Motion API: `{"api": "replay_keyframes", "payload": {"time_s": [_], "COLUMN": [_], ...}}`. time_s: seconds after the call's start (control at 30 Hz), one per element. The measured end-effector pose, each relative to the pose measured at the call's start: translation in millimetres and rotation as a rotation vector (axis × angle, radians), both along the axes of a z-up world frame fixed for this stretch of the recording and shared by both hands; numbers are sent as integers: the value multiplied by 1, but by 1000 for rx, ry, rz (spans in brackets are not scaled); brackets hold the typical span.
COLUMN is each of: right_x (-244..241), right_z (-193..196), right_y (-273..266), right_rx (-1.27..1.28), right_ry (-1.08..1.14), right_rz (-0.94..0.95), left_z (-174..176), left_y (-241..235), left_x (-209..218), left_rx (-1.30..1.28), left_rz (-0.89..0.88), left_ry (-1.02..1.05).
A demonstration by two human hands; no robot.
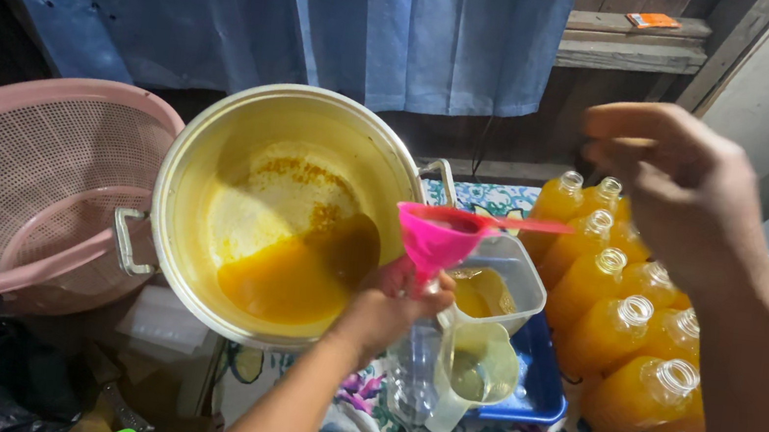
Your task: The person pours orange-colored liquid from a large pot into multiple clear plastic bottles using a pink strainer and a plastic measuring cup. The person repeatedly refills the measuring cup from the pot and fills each bottle one at a time, placing filled bottles on a table.
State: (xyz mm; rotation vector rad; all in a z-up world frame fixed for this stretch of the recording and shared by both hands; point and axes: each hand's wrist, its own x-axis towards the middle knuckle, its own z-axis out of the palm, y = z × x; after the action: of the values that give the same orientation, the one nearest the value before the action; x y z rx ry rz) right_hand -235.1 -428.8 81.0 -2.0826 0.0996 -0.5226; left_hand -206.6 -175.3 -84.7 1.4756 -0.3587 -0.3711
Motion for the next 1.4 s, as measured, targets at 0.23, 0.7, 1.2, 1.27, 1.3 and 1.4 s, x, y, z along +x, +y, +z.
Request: {"api": "replay_keyframes", "payload": {"time_s": [0.23,0.7,1.2,1.27,1.3,1.4], "right_x": [29,63,108,110,109,111], "right_z": [-172,-121,-118,-137,-148,-172], "right_y": [-63,69,97,97,99,105], "right_rx": [-390,-104,-111,-172,-183,-319], "right_ry": [978,-94,275,330,321,307], "right_rz": [-31,310,208,222,249,302], "left_z": [4,-10,12,11,10,8], "left_y": [9,16,109,116,119,127], "left_x": [18,38,58,59,58,55], "left_rx": [-124,56,-171,-159,-149,-132], "left_rz": [86,168,600,675,697,754], "left_ry": [-114,-244,-135,-178,-192,-224]}}
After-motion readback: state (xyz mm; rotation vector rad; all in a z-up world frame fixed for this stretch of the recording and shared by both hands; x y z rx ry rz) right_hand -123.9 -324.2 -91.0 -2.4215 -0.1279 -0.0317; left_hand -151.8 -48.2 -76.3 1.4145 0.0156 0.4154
